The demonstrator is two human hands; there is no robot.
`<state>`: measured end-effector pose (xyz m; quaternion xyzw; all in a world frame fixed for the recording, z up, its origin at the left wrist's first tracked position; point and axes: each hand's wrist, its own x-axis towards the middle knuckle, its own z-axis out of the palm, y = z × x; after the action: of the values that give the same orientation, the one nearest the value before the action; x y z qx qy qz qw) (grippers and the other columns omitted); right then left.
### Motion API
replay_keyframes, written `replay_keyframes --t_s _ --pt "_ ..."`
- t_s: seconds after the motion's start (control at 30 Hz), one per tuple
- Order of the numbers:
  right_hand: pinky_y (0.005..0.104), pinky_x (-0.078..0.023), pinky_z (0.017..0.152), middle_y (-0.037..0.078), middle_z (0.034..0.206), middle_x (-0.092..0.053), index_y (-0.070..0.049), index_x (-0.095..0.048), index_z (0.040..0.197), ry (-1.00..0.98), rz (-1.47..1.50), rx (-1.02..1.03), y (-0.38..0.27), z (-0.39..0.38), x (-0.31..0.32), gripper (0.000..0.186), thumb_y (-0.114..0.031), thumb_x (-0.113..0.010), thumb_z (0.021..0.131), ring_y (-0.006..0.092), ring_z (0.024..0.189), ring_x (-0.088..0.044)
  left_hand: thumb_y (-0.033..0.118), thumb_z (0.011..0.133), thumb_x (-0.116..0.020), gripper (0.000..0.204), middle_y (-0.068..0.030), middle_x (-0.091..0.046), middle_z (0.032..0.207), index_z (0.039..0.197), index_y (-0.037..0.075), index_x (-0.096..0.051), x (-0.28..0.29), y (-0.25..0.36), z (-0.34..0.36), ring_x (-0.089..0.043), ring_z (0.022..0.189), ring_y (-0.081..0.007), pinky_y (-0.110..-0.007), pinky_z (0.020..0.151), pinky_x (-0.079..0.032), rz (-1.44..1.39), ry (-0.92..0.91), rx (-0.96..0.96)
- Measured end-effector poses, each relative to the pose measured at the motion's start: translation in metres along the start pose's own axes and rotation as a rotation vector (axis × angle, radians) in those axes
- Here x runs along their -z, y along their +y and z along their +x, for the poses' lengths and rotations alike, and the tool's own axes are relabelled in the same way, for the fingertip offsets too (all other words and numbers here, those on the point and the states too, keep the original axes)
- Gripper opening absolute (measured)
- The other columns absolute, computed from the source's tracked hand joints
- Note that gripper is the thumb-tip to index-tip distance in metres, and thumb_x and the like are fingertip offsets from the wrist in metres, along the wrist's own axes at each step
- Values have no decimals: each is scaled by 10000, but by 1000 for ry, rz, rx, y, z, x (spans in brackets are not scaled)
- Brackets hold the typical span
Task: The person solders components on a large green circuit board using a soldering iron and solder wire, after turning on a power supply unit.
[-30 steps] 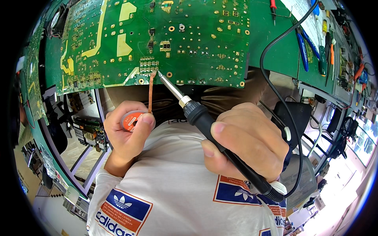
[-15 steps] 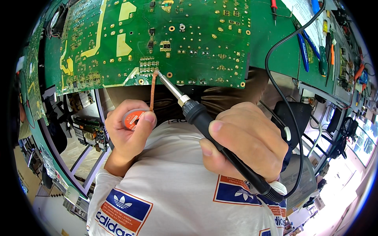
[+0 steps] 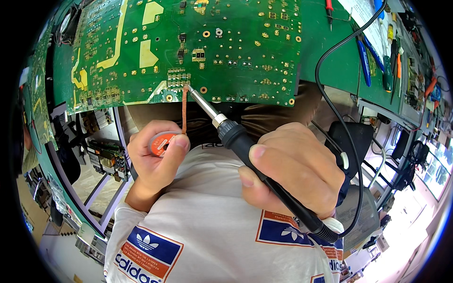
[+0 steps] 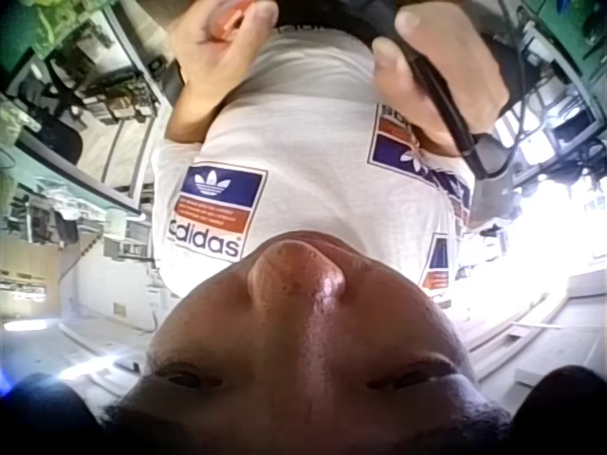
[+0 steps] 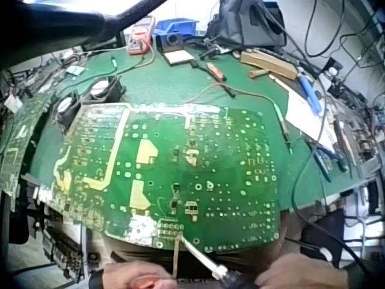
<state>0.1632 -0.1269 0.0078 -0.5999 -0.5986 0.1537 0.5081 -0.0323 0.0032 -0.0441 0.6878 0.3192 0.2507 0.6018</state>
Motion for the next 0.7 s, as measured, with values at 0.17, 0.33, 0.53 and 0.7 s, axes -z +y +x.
replay_keyframes --t_s 0.17,0.33,0.53,0.7 --pt "385 -535 596 131 774 -644 45 -614 1028 -1 0 7 1 0 0 418 59 -778 643 280 662 -659 29 813 -713 91 -36 -621 628 845 -12 -639 -2 -1 -1 -568 535 -78 -209 495 -429 -24 -11 14" --pt "381 -530 587 128 762 -644 47 -616 1028 14 1 10 2 -2 1 421 50 -783 642 279 651 -655 24 812 -709 85 -37 -621 630 846 -11 -639 -2 0 0 -568 540 -79 -209 496 -427 -12 -22 1" --pt "368 -499 509 139 732 -630 52 -607 1002 88 3 70 1 -5 -2 386 26 -776 656 267 583 -630 27 802 -714 94 -42 -625 638 842 -11 -638 1 1 -1 -563 542 -82 -209 502 -428 40 -12 -17" --pt "357 -463 466 132 707 -612 58 -584 1017 182 -29 143 10 -14 3 350 -6 -750 715 240 537 -595 22 810 -703 90 -43 -624 644 843 -18 -629 9 -1 -8 -558 549 -71 -203 502 -424 -16 60 -13"
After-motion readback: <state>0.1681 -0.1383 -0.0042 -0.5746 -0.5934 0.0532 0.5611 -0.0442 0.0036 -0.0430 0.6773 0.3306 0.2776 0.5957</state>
